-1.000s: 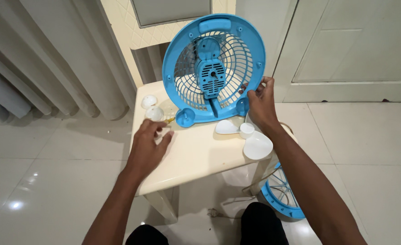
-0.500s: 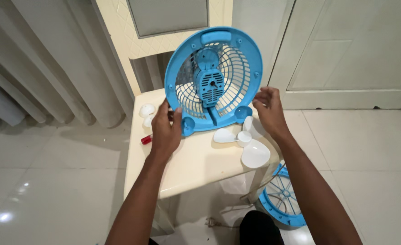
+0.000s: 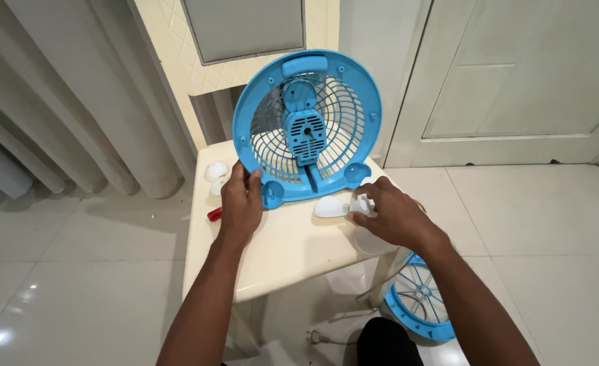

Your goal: The person assembles a small blue table fan by attaching the fan blades to the motor, placing the front grille, and securing the rear grille with a screwdriver. The fan is placed on a white plastic stool during assembly.

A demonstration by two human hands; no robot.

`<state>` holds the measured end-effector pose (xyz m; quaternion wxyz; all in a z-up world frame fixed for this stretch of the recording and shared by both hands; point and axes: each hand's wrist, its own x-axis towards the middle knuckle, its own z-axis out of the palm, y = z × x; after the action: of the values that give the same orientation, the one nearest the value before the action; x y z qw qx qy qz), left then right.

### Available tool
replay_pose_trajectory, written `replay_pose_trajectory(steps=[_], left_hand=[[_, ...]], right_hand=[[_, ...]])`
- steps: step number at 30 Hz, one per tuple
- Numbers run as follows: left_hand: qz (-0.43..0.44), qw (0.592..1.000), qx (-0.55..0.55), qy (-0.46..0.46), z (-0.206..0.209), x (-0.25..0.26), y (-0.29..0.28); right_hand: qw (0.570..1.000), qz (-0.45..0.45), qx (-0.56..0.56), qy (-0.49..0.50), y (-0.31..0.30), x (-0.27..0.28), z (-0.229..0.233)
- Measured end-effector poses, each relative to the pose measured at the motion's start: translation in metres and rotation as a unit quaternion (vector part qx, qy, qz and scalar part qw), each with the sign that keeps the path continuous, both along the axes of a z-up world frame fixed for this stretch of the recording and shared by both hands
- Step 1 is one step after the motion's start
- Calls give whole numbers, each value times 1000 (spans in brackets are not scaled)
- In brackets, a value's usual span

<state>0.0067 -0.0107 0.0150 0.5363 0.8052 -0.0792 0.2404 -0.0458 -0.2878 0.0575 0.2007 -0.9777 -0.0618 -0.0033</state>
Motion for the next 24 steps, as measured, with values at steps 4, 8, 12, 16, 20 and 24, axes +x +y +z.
replay_pose_trajectory(steps=[4, 8, 12, 16, 20, 24], left_hand=[[-12, 999, -7, -32, -1, 0, 0], [-17, 999, -19, -27, -2, -1, 0], [-12, 1000, -11, -15, -4, 0, 0], [-9, 1000, -5, -7, -5, 2, 1], [-16, 999, -8, -32, -8, 2, 0], [-13, 1000, 6, -8, -8, 2, -1]], right_hand=[[1000, 11, -23, 6, 9, -4, 1], [1000, 13, -4, 12, 14, -7, 0], [1000, 3, 16, 22, 12, -9, 6], [998, 24, 55, -15, 3, -9, 6], [976, 31, 206, -62, -16, 1, -7], [866, 72, 494, -37, -28, 28, -29]])
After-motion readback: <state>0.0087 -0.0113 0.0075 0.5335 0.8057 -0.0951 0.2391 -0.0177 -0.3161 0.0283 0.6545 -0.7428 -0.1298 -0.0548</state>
